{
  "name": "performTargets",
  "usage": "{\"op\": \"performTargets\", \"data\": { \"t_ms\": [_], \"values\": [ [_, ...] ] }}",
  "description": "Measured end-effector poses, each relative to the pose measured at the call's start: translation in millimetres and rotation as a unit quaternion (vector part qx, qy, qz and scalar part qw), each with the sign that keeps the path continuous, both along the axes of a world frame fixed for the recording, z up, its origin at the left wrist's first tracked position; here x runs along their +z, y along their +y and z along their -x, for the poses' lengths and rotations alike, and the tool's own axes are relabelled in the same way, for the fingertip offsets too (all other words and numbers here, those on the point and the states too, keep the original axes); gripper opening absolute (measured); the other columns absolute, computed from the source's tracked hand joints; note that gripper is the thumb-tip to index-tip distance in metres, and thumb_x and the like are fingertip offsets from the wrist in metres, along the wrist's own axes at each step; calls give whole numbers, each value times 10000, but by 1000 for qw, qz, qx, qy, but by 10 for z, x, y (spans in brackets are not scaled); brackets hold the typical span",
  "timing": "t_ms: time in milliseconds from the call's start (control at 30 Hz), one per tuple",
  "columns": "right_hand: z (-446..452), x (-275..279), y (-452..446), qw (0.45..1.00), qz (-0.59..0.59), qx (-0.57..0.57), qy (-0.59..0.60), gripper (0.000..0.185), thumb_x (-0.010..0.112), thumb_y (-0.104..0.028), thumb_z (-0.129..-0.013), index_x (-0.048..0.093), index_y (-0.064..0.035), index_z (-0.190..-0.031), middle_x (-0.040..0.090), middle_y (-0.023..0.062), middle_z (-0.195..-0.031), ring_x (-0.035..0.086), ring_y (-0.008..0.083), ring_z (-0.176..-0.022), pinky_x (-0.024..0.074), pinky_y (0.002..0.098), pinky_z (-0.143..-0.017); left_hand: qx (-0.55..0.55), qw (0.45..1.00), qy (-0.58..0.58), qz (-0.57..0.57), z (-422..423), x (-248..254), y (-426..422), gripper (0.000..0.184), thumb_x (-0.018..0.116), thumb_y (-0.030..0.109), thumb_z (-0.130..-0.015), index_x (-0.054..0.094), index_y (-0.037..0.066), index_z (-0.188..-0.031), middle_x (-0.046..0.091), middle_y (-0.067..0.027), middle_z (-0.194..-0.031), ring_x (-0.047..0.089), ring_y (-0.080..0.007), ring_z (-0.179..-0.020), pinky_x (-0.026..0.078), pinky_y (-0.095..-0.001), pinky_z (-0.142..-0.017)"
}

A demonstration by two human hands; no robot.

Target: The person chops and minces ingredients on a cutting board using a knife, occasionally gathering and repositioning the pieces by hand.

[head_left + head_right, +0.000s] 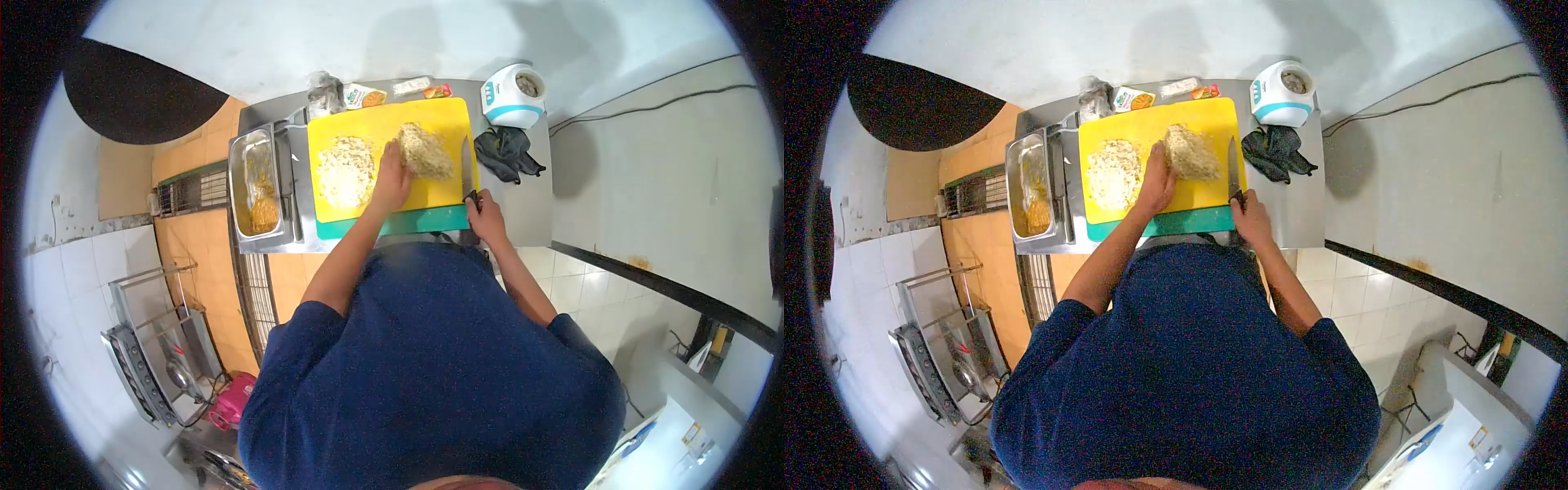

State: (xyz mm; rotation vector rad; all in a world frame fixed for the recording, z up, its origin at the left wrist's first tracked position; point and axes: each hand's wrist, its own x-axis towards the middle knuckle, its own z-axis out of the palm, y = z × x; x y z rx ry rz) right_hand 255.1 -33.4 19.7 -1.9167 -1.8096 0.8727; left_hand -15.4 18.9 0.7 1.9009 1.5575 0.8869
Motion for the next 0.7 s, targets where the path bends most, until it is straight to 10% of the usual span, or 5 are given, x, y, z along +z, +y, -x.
{"op": "performTargets", "data": {
  "t_ms": [200,300,700],
  "values": [
    [276,186,149,988,148,23,46,405,594,-391,-915,529,-19,-1062,664,247,-891,645,450,-879,503,536,-736,-22,1000,16,0,4,9,9,841,559,369,-960,110,-40,-1542,162,-267,-1596,144,-459,-1475,129,-529,-1196],
    [461,108,190,996,61,58,18,317,619,-310,-924,520,-17,-995,637,161,-683,660,342,-674,497,403,-618,-41,999,-3,8,76,15,0,858,553,415,-963,105,-23,-1549,139,-251,-1609,119,-444,-1487,109,-523,-1199],
    [679,652,265,983,30,116,-136,320,548,-344,-920,518,-49,-1040,657,224,-740,656,427,-708,513,542,-638,-79,995,-22,49,193,-94,43,871,557,471,-949,154,-12,-1551,108,-228,-1626,43,-410,-1509,65,-521,-1203]
  ]
}}
